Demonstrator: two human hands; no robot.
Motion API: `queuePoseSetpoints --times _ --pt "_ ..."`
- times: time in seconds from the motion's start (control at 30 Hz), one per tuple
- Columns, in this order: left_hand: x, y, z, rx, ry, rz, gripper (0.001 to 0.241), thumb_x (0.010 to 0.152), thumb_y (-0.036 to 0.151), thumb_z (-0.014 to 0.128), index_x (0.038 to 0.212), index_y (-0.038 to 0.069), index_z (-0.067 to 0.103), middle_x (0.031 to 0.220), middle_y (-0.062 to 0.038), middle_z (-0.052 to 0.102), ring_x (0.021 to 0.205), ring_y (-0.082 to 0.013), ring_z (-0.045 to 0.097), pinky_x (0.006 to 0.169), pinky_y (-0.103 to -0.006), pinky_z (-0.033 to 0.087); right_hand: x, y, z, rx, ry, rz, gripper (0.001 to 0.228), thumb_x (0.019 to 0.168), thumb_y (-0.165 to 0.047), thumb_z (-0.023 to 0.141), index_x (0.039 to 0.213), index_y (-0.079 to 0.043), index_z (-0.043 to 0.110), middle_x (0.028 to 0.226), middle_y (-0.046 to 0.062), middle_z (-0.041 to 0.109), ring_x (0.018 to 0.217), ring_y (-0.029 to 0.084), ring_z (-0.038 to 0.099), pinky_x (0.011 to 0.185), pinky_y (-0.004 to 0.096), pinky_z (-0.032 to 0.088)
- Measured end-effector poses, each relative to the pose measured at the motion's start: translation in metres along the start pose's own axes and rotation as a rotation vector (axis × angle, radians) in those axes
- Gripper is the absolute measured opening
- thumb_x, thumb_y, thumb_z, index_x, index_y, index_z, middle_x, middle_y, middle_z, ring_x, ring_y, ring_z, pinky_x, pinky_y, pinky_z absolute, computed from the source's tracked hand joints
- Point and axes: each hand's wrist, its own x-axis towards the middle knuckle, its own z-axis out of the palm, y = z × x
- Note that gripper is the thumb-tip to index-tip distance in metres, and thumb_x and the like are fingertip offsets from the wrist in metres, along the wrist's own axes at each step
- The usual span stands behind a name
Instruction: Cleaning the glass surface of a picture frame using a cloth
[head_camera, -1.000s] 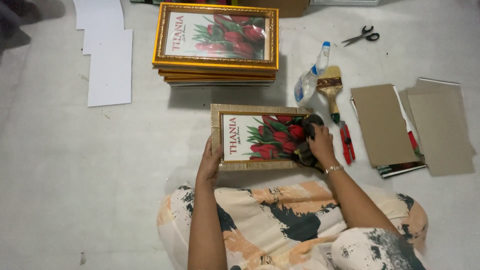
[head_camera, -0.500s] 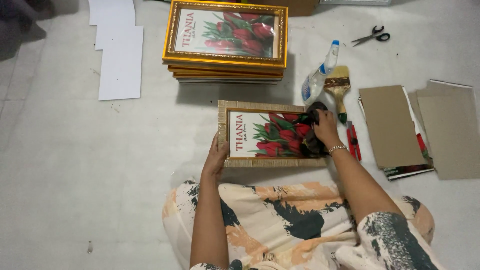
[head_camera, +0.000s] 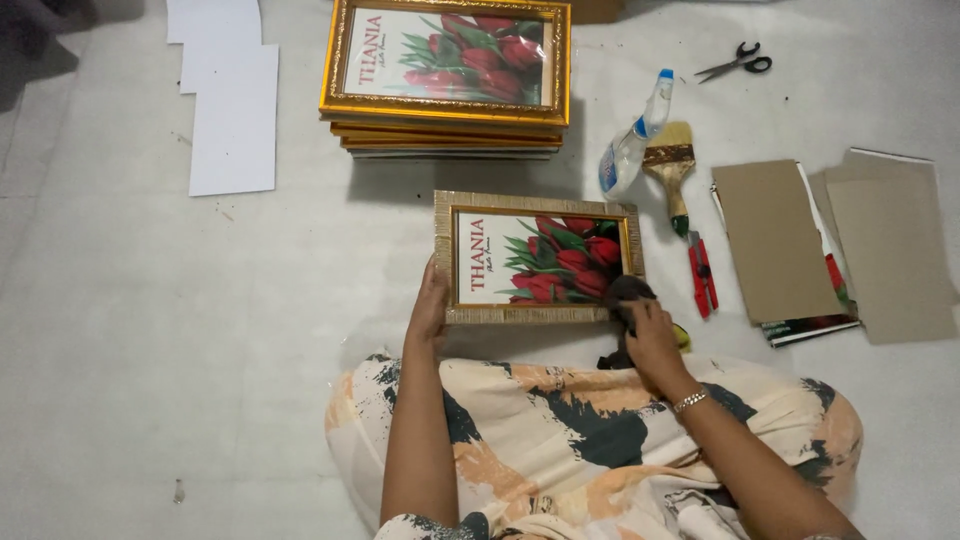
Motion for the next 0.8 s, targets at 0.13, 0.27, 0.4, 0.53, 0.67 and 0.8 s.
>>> queuePoseSetpoints --times 0.13,0.27,0.4,0.53,0.67,0.8 --pt "0.006 -0.008 -0.005 0.049 -0.025 0.041 0.084 0.101 0.067 0.039 0.165 0.017 0.020 0.170 -0.022 0.012 0.155 -0.0457 0.005 0.123 -0.0627 0.007 -0.020 -0.094 -0.024 0.079 -0.045 -0.180 0.064 0.081 0.001 0.063 0.141 -0.017 0.051 0.144 0.022 0.047 0.130 0.052 0.046 0.111 0.059 0.038" --pt "0.022 -0.028 -0.014 -0.249 -0.050 -0.027 0.092 0.093 0.082 0.029 0.165 0.027 0.019 0.169 -0.019 0.018 0.155 -0.0415 0.016 0.123 -0.0584 0.016 -0.006 -0.137 0.019 0.147 0.022 -0.428 0.074 0.070 0.000 0.066 0.141 -0.020 0.053 0.144 0.018 0.049 0.126 0.047 0.049 0.108 0.056 0.041" --pt "0.038 -0.050 -0.026 -0.461 -0.077 -0.033 0.101 0.085 0.091 0.026 0.164 0.028 0.026 0.164 -0.019 0.033 0.148 -0.0412 0.037 0.118 -0.0543 0.035 0.010 -0.194 0.043 0.154 0.060 -0.568 0.079 0.067 -0.003 0.067 0.142 -0.022 0.053 0.144 0.013 0.048 0.123 0.039 0.049 0.105 0.052 0.043" --pt "0.050 -0.074 -0.043 -0.504 -0.089 -0.061 0.102 0.082 0.092 0.026 0.162 0.029 0.030 0.151 -0.018 0.052 0.130 -0.0341 0.058 0.104 -0.0427 0.053 0.027 -0.226 0.061 0.134 0.091 -0.618 0.081 0.066 -0.007 0.068 0.143 -0.026 0.052 0.143 0.010 0.050 0.123 0.038 0.051 0.104 0.050 0.045" --pt "0.034 -0.043 -0.025 -0.528 -0.090 -0.066 0.103 0.081 0.092 0.025 0.162 0.028 0.030 0.151 -0.018 0.051 0.133 -0.0384 0.054 0.109 -0.0508 0.048 0.031 -0.208 0.042 0.148 0.028 -0.644 0.084 0.065 -0.003 0.068 0.144 -0.027 0.053 0.146 0.010 0.048 0.122 0.040 0.051 0.101 0.052 0.047" --pt "0.037 -0.047 -0.024 -0.472 -0.098 -0.062 0.102 0.084 0.090 0.025 0.164 0.026 0.025 0.165 -0.021 0.030 0.149 -0.0452 0.033 0.119 -0.0606 0.032 0.036 -0.142 0.029 0.169 0.058 -0.498 0.080 0.070 -0.008 0.073 0.144 -0.033 0.055 0.145 0.010 0.047 0.123 0.042 0.051 0.106 0.052 0.045"
